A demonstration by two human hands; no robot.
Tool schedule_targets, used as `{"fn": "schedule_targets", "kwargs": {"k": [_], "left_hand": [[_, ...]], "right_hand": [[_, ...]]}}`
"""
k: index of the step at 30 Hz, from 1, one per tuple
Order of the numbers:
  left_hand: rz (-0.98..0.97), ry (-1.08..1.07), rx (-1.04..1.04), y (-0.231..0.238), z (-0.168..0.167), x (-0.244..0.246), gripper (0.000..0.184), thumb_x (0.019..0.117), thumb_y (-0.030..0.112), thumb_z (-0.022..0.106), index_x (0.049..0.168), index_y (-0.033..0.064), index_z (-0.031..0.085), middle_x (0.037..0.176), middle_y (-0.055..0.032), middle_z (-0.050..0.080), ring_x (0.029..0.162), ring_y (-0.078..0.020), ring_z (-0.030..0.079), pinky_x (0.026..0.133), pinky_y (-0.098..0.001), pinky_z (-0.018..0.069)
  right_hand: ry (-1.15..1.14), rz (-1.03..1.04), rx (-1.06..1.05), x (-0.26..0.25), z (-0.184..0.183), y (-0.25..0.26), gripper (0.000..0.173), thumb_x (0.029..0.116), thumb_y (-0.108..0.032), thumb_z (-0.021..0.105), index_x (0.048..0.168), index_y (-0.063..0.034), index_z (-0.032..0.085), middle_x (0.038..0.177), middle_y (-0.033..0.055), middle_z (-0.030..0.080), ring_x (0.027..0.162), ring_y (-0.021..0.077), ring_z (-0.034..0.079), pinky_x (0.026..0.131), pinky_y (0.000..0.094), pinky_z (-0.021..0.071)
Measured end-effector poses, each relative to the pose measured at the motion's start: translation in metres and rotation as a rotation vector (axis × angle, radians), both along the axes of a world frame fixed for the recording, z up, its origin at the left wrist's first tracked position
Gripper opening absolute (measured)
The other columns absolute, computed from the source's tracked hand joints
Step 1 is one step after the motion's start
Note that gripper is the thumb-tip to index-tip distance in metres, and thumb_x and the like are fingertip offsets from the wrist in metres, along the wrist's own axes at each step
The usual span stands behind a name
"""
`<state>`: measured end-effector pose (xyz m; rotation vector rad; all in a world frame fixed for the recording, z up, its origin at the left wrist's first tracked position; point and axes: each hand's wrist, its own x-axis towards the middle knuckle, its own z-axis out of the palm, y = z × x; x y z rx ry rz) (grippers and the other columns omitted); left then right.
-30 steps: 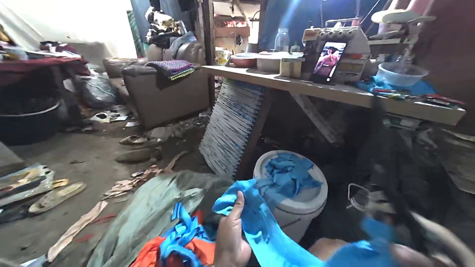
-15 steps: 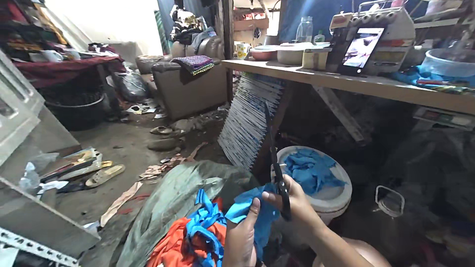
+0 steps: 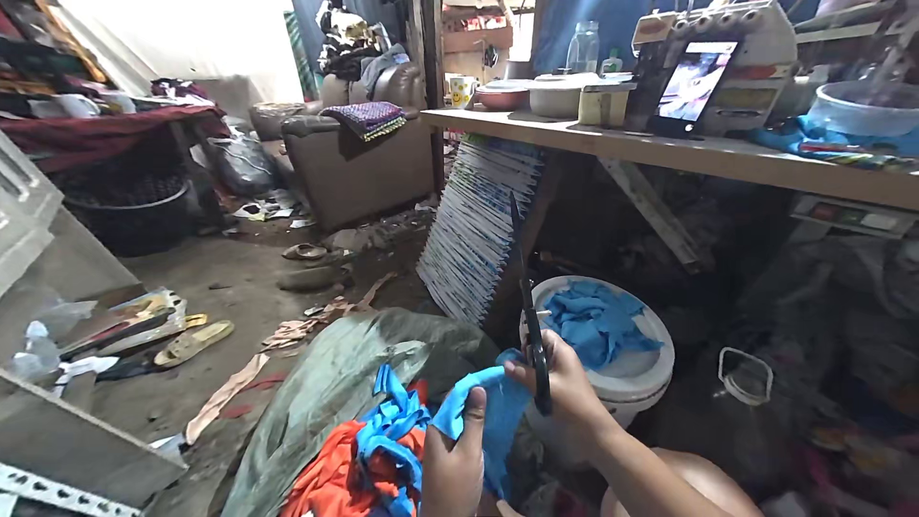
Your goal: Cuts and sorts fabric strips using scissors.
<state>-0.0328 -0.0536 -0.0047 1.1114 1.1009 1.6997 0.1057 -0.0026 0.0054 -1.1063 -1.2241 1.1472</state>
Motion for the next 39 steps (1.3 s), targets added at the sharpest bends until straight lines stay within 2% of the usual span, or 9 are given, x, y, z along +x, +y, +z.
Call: {"fn": "schedule_targets", "kwargs": {"k": [8, 11, 14, 21, 24, 27, 29, 32, 39], "left_hand": [[0.041, -0.146, -0.048, 0.002, 0.002, 0.013, 0.016, 0.0876, -0.013, 0.066, 0.101, -0.0044, 0.069, 0.088, -0.0003, 0.076, 0.085, -0.0033, 0.072, 0.084, -0.0216, 0.0606], [0.075, -0.112, -0.072, 0.003, 0.005, 0.014, 0.019, 0.0834, -0.014, 0.070, 0.100, -0.0054, 0.067, 0.087, -0.0014, 0.075, 0.082, -0.0036, 0.072, 0.081, -0.0218, 0.0612], [0.097, -0.088, -0.095, 0.004, 0.006, 0.016, 0.023, 0.0788, -0.011, 0.077, 0.099, -0.0051, 0.067, 0.084, -0.0023, 0.075, 0.080, -0.0042, 0.072, 0.078, -0.0220, 0.0618], [0.105, 0.055, -0.096, 0.006, -0.003, 0.011, 0.017, 0.1053, 0.004, 0.046, 0.113, -0.0052, 0.057, 0.096, -0.0005, 0.066, 0.089, 0.0046, 0.064, 0.086, -0.0149, 0.0545], [0.108, 0.284, 0.106, 0.009, -0.007, -0.006, 0.017, 0.0975, 0.004, 0.058, 0.101, -0.0087, 0.069, 0.109, -0.0093, 0.065, 0.104, 0.0019, 0.060, 0.090, -0.0118, 0.0488], [-0.082, 0.250, 0.257, 0.006, -0.002, -0.017, 0.013, 0.0882, 0.001, 0.072, 0.100, 0.0014, 0.077, 0.100, 0.0008, 0.070, 0.095, 0.0016, 0.066, 0.084, -0.0136, 0.0559], [-0.254, 0.124, 0.216, 0.003, 0.008, -0.016, 0.018, 0.0871, -0.004, 0.072, 0.102, 0.0041, 0.077, 0.099, 0.0065, 0.076, 0.091, 0.0004, 0.070, 0.085, -0.0192, 0.0591], [-0.317, 0.098, 0.130, 0.005, 0.008, -0.013, 0.018, 0.0884, -0.010, 0.065, 0.101, -0.0008, 0.073, 0.096, 0.0020, 0.075, 0.089, -0.0026, 0.071, 0.084, -0.0210, 0.0594], [-0.216, 0.133, 0.245, 0.025, -0.022, -0.012, 0.021, 0.0797, -0.001, 0.079, 0.097, 0.0088, 0.082, 0.108, 0.0003, 0.064, 0.099, 0.0009, 0.062, 0.080, -0.0116, 0.0551]], "right_hand": [[0.107, 0.076, 0.059, -0.005, 0.000, -0.014, 0.029, 0.0833, -0.010, 0.073, 0.105, -0.0019, 0.056, 0.079, -0.0051, 0.057, 0.066, -0.0007, 0.055, 0.061, 0.0168, 0.0487], [0.115, 0.094, 0.073, -0.002, -0.002, -0.018, 0.032, 0.0881, -0.023, 0.076, 0.104, -0.0031, 0.056, 0.080, -0.0056, 0.057, 0.067, -0.0015, 0.055, 0.062, 0.0158, 0.0485], [0.146, 0.062, 0.031, -0.003, -0.003, -0.020, 0.040, 0.0809, -0.021, 0.083, 0.104, -0.0033, 0.056, 0.078, -0.0056, 0.056, 0.065, -0.0017, 0.054, 0.061, 0.0153, 0.0483], [0.100, -0.041, 0.001, -0.001, 0.001, -0.016, 0.033, 0.0813, -0.010, 0.078, 0.103, -0.0026, 0.054, 0.076, -0.0031, 0.056, 0.062, 0.0018, 0.055, 0.059, 0.0177, 0.0484], [0.093, -0.065, -0.011, 0.000, 0.000, -0.013, 0.032, 0.0811, -0.009, 0.077, 0.103, -0.0014, 0.054, 0.077, -0.0023, 0.055, 0.063, 0.0015, 0.054, 0.060, 0.0174, 0.0479], [0.109, -0.072, -0.005, -0.001, -0.003, -0.013, 0.031, 0.0817, -0.007, 0.075, 0.104, -0.0005, 0.055, 0.077, -0.0023, 0.056, 0.064, 0.0012, 0.055, 0.060, 0.0169, 0.0486], [0.119, -0.063, -0.004, -0.002, -0.003, -0.014, 0.029, 0.0817, -0.008, 0.073, 0.103, -0.0010, 0.055, 0.075, -0.0039, 0.055, 0.062, -0.0001, 0.054, 0.058, 0.0158, 0.0473], [0.140, -0.042, 0.013, -0.006, -0.002, -0.017, 0.025, 0.0817, -0.005, 0.070, 0.101, -0.0025, 0.055, 0.075, -0.0053, 0.054, 0.060, -0.0009, 0.053, 0.056, 0.0150, 0.0463], [0.153, -0.012, 0.042, -0.006, -0.001, -0.022, 0.028, 0.0808, -0.004, 0.073, 0.102, -0.0018, 0.055, 0.078, -0.0049, 0.058, 0.064, -0.0017, 0.056, 0.060, 0.0149, 0.0488]]}}
